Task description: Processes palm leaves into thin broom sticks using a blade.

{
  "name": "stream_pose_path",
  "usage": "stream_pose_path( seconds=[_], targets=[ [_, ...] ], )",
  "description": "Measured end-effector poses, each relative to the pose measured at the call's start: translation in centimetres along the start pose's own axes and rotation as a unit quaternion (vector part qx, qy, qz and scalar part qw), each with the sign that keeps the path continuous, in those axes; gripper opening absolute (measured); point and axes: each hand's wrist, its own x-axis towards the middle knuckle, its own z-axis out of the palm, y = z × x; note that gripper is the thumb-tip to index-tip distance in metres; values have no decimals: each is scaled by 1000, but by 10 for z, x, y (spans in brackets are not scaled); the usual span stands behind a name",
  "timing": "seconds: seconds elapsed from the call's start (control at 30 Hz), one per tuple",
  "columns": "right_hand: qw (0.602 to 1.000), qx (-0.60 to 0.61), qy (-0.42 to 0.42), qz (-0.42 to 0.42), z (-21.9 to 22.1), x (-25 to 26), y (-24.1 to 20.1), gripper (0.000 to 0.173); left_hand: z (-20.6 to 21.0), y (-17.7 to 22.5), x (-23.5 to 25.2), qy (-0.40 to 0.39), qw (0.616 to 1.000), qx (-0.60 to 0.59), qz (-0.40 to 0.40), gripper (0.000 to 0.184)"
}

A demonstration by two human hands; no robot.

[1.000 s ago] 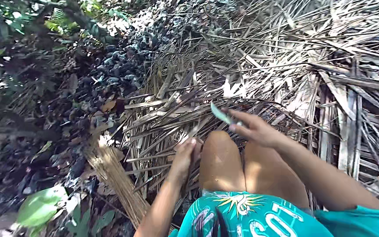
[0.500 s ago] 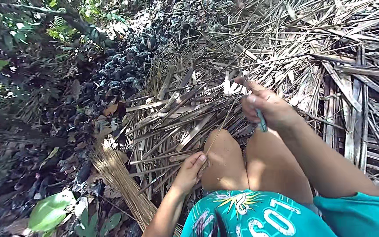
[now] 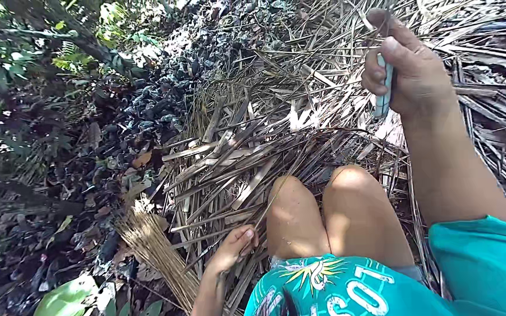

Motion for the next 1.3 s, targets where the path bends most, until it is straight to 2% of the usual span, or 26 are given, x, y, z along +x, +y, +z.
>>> stream_pose_path(
  seconds=[0.07,0.13,0.17,0.23,0.3,0.33,0.4,0.47,0.53,0.6,0.67,0.7,0.77,0.83,0.87,0.93,1.03,1.07,1.13,1.2,1.3],
  targets=[
    [999,33,-12,25,18,-14,6,42,2,3,4,6,1000,-7,-9,25],
    [987,35,-73,141,61,-55,30,31,7,9,11,0,999,-44,-14,26],
    [966,34,-142,215,84,-81,47,39,9,13,15,-18,997,-78,-15,26],
    [893,42,-306,328,124,-122,71,46,13,16,22,-83,979,-182,-30,24],
    [852,85,-390,338,140,-139,86,42,16,12,25,-173,935,-302,-69,22],
    [854,81,-390,335,135,-135,81,44,17,7,24,-208,906,-356,-96,19],
    [898,49,-334,281,105,-108,64,47,13,-11,17,-258,865,-406,-144,15],
    [955,80,-222,179,62,-75,54,46,4,-32,8,-293,847,-411,-169,13],
    [981,116,-129,85,27,-44,37,40,-6,-44,4,-304,852,-395,-157,13],
    [986,127,-80,67,20,-34,27,39,-16,-42,4,-254,909,-313,-106,18],
    [981,105,-92,132,47,-51,38,41,-14,-30,7,-141,972,-181,-60,25],
    [972,75,-121,185,68,-69,49,42,-9,-23,9,-82,987,-130,-41,28],
    [919,23,-257,297,112,-107,69,49,6,-9,13,11,999,-49,-4,28],
    [882,46,-329,335,144,-130,84,47,14,-3,15,46,997,31,50,30],
    [882,51,-332,329,146,-130,84,47,13,-3,15,58,994,61,74,30],
    [914,23,-283,290,127,-112,71,45,1,-11,10,75,990,83,91,29],
    [975,46,-139,168,72,-74,55,46,-32,-37,-8,80,992,85,54,28],
    [983,64,-100,140,58,-65,49,45,-40,-46,-12,82,993,79,40,28],
    [988,79,-73,112,46,-57,43,44,-43,-49,-12,73,993,72,55,31],
    [986,83,-85,114,55,-65,47,45,-26,-33,0,66,984,105,124,37],
    [975,74,-124,168,81,-90,63,47,13,6,29,152,928,233,247,36]
  ],
)
